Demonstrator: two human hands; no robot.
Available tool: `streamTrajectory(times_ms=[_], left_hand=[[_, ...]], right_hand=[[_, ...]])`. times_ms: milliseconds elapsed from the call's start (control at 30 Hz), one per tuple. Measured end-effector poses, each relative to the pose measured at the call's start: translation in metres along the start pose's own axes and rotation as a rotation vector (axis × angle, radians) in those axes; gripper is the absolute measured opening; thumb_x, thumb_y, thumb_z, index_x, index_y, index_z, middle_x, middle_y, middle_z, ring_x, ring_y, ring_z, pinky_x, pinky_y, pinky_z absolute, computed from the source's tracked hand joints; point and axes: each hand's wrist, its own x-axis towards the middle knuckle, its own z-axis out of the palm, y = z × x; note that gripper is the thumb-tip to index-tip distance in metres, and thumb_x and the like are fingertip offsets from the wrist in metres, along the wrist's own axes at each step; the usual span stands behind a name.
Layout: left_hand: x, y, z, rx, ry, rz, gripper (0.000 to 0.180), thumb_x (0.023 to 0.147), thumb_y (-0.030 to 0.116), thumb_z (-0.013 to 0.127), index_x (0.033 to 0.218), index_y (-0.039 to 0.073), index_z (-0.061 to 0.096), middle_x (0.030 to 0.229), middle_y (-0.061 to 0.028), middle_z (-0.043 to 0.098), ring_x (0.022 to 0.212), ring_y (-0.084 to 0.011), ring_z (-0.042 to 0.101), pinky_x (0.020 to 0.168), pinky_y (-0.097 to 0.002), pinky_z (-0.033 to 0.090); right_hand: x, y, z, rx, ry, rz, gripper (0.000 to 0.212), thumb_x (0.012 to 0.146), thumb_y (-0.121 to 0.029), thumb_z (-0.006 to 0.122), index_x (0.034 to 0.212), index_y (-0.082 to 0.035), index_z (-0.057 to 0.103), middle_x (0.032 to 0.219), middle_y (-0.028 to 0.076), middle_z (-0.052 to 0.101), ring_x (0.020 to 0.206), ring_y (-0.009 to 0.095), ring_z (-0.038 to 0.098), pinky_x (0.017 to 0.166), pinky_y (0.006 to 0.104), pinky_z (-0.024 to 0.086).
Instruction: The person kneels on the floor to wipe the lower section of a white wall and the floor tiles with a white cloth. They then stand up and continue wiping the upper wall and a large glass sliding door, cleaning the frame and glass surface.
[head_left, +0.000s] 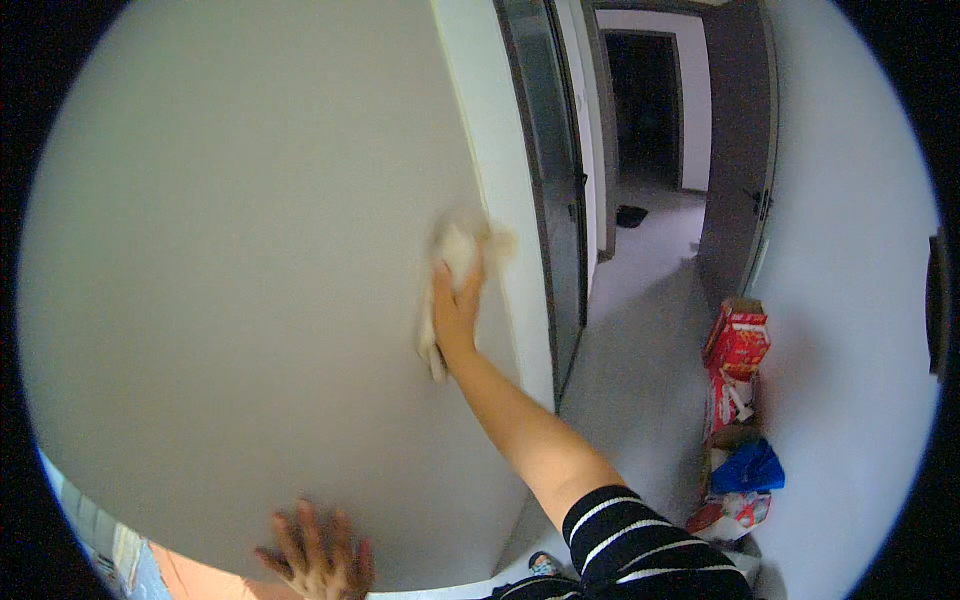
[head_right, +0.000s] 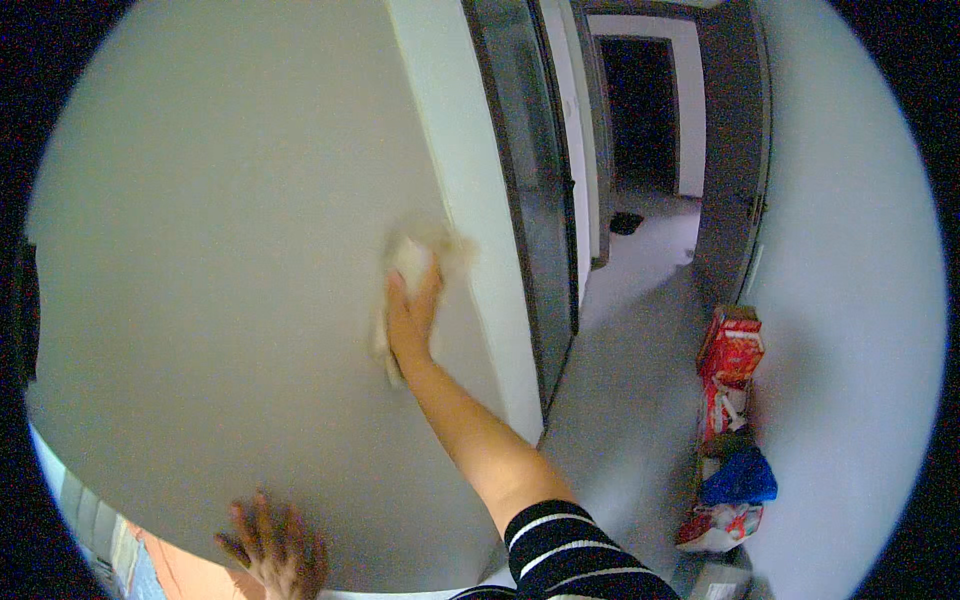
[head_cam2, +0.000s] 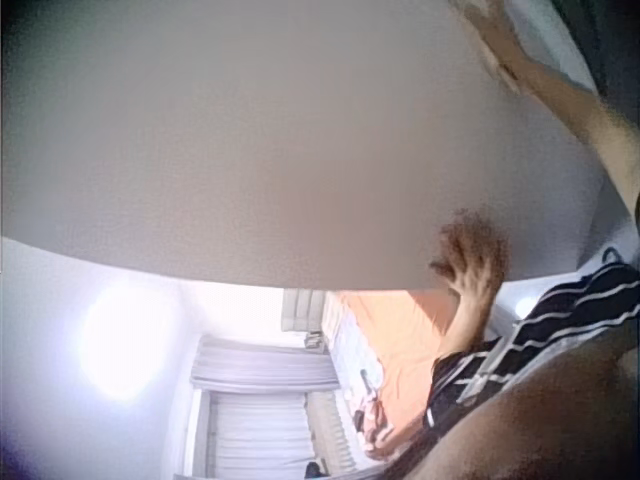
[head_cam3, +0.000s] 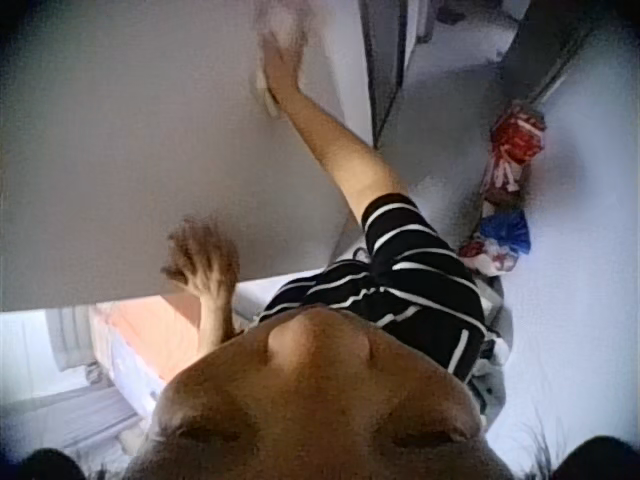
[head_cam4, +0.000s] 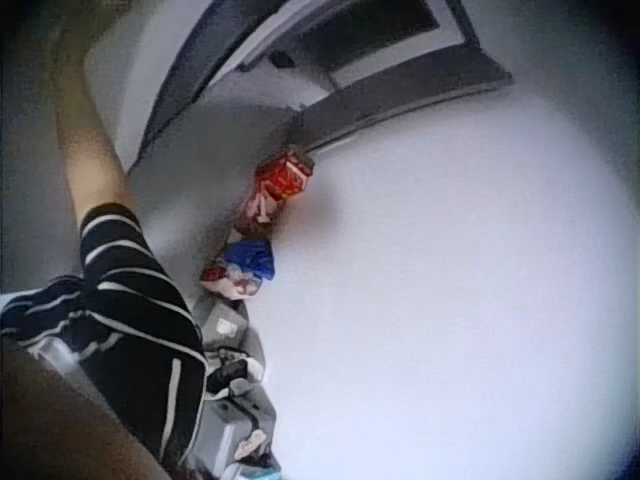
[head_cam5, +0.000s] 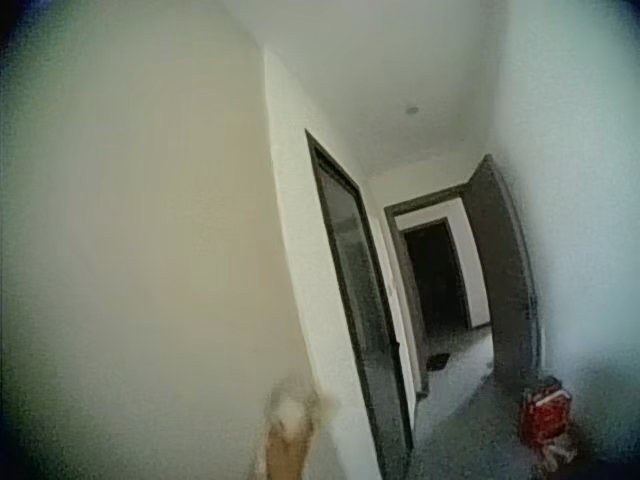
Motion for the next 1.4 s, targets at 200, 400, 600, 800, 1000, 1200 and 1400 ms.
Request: streamTrajectory(times_ms=[200,400,600,800,1000,1200,1400], left_hand=[[0.057,0.067,0.044,-0.376,0.073,-0.031,0.057,0.085,0.035,0.065,0.135,0.011,0.049,0.145,-0.0226,0.040,0.137,-0.0477,0.031,0.105,-0.0727,0.011],[0.129,0.092,0.078,-0.410,0.500,-0.180,0.044,0.090,0.041,0.056,0.125,0.015,0.059,0.143,-0.0181,0.044,0.138,-0.0449,0.030,0.111,-0.0679,-0.001],[0.173,0.110,0.082,0.093,0.284,-0.237,0.047,0.087,0.043,0.060,0.126,0.017,0.058,0.145,-0.0175,0.042,0.140,-0.0445,0.027,0.111,-0.0670,-0.003],[0.172,0.109,0.077,0.232,0.183,-0.340,0.049,0.084,0.040,0.062,0.128,0.017,0.057,0.146,-0.0171,0.041,0.141,-0.0408,0.026,0.111,-0.0667,-0.002],[0.173,0.114,0.090,0.168,0.183,-0.396,0.055,0.083,0.038,0.064,0.132,0.016,0.053,0.149,-0.0179,0.037,0.142,-0.0425,0.024,0.110,-0.0678,0.000],[0.179,0.117,0.114,0.373,0.180,-0.391,0.059,0.083,0.043,0.062,0.134,0.014,0.051,0.146,-0.0174,0.041,0.141,-0.0422,0.026,0.110,-0.0670,0.004],[0.188,0.114,0.103,0.390,0.192,-0.391,0.058,0.082,0.043,0.061,0.132,0.015,0.053,0.140,-0.0162,0.046,0.139,-0.0421,0.028,0.110,-0.0675,0.006]], right_hand=[[-0.099,0.085,-0.084,-0.285,-0.349,-0.063,0.080,0.081,-0.019,0.069,0.146,0.000,0.025,0.142,0.025,0.035,0.131,0.044,0.034,0.112,0.0526,0.021],[0.044,-0.119,0.048,-0.091,-0.797,-1.230,0.094,0.064,-0.037,0.077,0.143,-0.007,0.037,0.137,0.018,0.046,0.128,0.045,0.040,0.107,0.0579,0.031],[0.203,-0.237,0.160,0.011,-0.462,-1.201,0.071,0.079,-0.032,0.072,0.136,-0.002,0.041,0.130,0.023,0.052,0.123,0.040,0.046,0.106,0.0474,0.034],[0.212,-0.155,0.104,-0.111,-0.388,-0.914,0.074,0.084,-0.022,0.067,0.144,0.000,0.029,0.142,0.024,0.037,0.129,0.040,0.037,0.110,0.0460,0.029],[0.076,-0.023,-0.008,-0.041,-1.155,-1.254,0.047,0.081,-0.025,0.059,0.128,-0.018,0.056,0.138,0.019,0.047,0.132,0.042,0.040,0.108,0.0609,0.029],[0.134,-0.232,0.140,-0.135,-0.966,-1.686,0.058,0.078,-0.032,0.065,0.131,-0.019,0.046,0.111,0.017,0.066,0.102,0.034,0.064,0.093,0.0627,0.041],[0.257,-0.267,0.185,0.077,-0.353,-1.112,0.066,0.082,-0.039,0.067,0.134,-0.007,0.043,0.134,0.021,0.050,0.127,0.038,0.043,0.106,0.0509,0.033]])
